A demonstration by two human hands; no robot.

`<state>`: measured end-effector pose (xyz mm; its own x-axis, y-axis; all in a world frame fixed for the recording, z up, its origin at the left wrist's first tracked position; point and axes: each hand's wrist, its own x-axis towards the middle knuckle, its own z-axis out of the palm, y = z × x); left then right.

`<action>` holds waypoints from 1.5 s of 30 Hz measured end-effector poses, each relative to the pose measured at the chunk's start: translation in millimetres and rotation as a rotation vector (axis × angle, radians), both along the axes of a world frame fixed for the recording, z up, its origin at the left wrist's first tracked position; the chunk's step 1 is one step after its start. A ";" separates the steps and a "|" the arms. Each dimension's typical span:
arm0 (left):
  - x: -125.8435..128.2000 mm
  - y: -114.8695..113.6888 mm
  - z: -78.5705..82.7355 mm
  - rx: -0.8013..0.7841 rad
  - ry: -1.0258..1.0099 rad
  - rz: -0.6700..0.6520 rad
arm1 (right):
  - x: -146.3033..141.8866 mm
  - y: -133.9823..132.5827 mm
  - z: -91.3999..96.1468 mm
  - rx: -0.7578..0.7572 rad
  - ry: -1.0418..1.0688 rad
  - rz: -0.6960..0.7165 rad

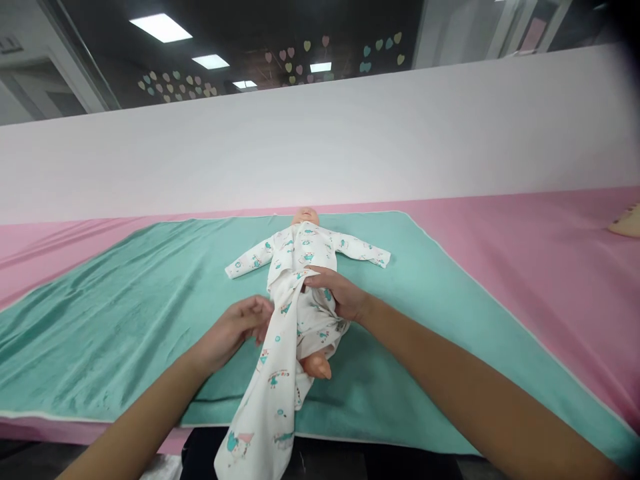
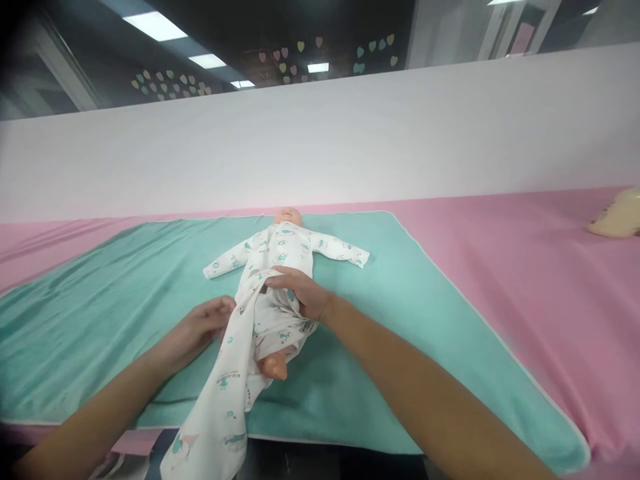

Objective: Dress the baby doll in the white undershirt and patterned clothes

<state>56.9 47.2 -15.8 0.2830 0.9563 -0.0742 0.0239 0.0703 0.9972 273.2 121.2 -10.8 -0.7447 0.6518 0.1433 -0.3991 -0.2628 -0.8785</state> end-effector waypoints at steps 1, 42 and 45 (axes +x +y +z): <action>-1.7 -12.5 -0.3 0.006 0.123 0.004 | 0.3 0.3 -0.4 0.003 0.003 0.006; 29.1 59.6 9.8 -0.016 -0.461 -0.070 | -5.3 -11.6 7.4 -0.031 -0.193 -0.070; 30.9 59.2 8.8 0.007 -0.463 -0.037 | -5.8 -11.4 10.1 -0.031 -0.200 -0.020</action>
<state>87.8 106.4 -7.0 0.3188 0.9449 0.0746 -0.4218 0.0709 0.9039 267.5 109.8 -0.7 -0.7430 0.6688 -0.0266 -0.2229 -0.2847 -0.9323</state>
